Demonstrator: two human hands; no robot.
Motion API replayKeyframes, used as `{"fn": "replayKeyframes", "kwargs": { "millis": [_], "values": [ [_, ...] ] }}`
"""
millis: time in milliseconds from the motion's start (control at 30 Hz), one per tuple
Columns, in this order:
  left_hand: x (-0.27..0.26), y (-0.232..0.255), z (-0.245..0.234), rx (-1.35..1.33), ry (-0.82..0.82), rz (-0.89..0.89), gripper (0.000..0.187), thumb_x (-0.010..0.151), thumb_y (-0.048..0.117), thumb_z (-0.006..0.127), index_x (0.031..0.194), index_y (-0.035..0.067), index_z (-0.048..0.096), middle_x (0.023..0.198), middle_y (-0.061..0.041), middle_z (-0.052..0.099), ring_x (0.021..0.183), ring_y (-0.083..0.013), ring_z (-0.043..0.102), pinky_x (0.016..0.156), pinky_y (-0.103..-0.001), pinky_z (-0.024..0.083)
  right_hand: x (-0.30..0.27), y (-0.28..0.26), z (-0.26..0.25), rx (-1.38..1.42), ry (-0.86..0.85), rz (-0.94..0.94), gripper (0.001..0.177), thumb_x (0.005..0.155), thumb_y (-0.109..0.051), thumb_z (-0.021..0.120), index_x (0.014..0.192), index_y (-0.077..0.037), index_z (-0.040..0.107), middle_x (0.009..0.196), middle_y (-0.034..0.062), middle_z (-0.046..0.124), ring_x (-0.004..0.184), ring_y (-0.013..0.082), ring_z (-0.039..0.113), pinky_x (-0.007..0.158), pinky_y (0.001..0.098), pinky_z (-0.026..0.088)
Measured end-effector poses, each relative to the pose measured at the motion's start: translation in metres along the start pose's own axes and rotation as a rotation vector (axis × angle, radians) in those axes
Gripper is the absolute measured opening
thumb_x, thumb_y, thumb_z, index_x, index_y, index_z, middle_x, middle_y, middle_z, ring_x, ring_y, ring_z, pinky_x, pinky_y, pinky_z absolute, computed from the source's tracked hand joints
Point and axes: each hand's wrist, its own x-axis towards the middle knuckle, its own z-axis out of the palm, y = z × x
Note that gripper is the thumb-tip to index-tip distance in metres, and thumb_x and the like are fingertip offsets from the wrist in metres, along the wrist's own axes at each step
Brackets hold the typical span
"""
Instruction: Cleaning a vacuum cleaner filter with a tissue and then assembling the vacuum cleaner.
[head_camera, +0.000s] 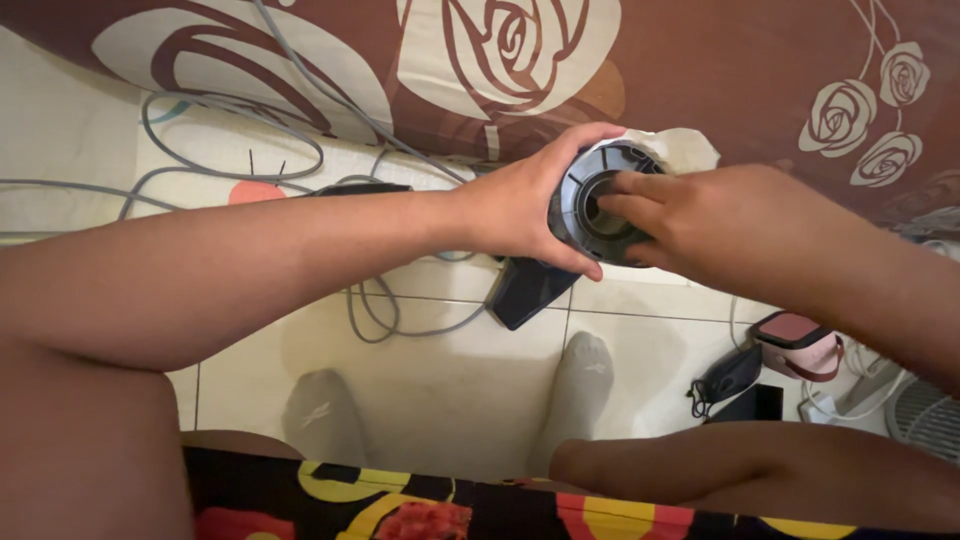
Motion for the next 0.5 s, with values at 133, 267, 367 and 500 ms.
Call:
{"fn": "replayKeyframes", "kwargs": {
  "millis": [133,267,367,500],
  "values": [
    [0.001,0.0,0.002,-0.005,-0.011,-0.025,0.124,0.071,0.04,0.101,0.159,0.01,0.019,0.154,-0.018,0.046,0.142,-0.031,0.054,0.118,-0.04,0.046,0.006,0.0,0.007,-0.012,-0.031,0.008,0.042,0.083,-0.033,0.071,0.122,-0.018,0.068,0.11,-0.0024,0.069,0.076,0.024,0.072,0.058,0.04,0.058],
    [0.0,-0.004,0.005,0.04,-0.006,-0.024,0.127,0.069,0.043,0.102,0.158,0.009,0.018,0.155,-0.02,0.044,0.142,-0.0325,0.053,0.117,-0.041,0.045,0.012,0.0,0.012,-0.161,-0.054,-0.089,0.023,0.078,-0.015,0.07,0.099,-0.021,0.075,0.106,-0.0049,0.069,0.077,0.0206,0.072,0.056,0.0369,0.059],
    [-0.002,-0.006,0.007,0.056,0.002,-0.007,0.128,0.068,0.044,0.102,0.158,0.008,0.018,0.156,-0.021,0.042,0.143,-0.0337,0.051,0.118,-0.042,0.045,0.016,0.0,0.014,-0.254,-0.106,-0.096,0.023,0.076,-0.011,0.069,0.093,-0.025,0.076,0.101,-0.0038,0.068,0.078,0.0197,0.072,0.057,0.0353,0.059],
    [-0.002,-0.003,0.01,0.042,-0.008,-0.016,0.131,0.066,0.043,0.103,0.159,0.008,0.017,0.157,-0.02,0.043,0.144,-0.0339,0.051,0.119,-0.042,0.044,0.013,0.001,0.026,-0.335,-0.128,-0.08,0.02,0.079,-0.014,0.07,0.093,-0.027,0.076,0.093,-0.0016,0.067,0.075,0.0202,0.073,0.058,0.0344,0.059]
  ]
}}
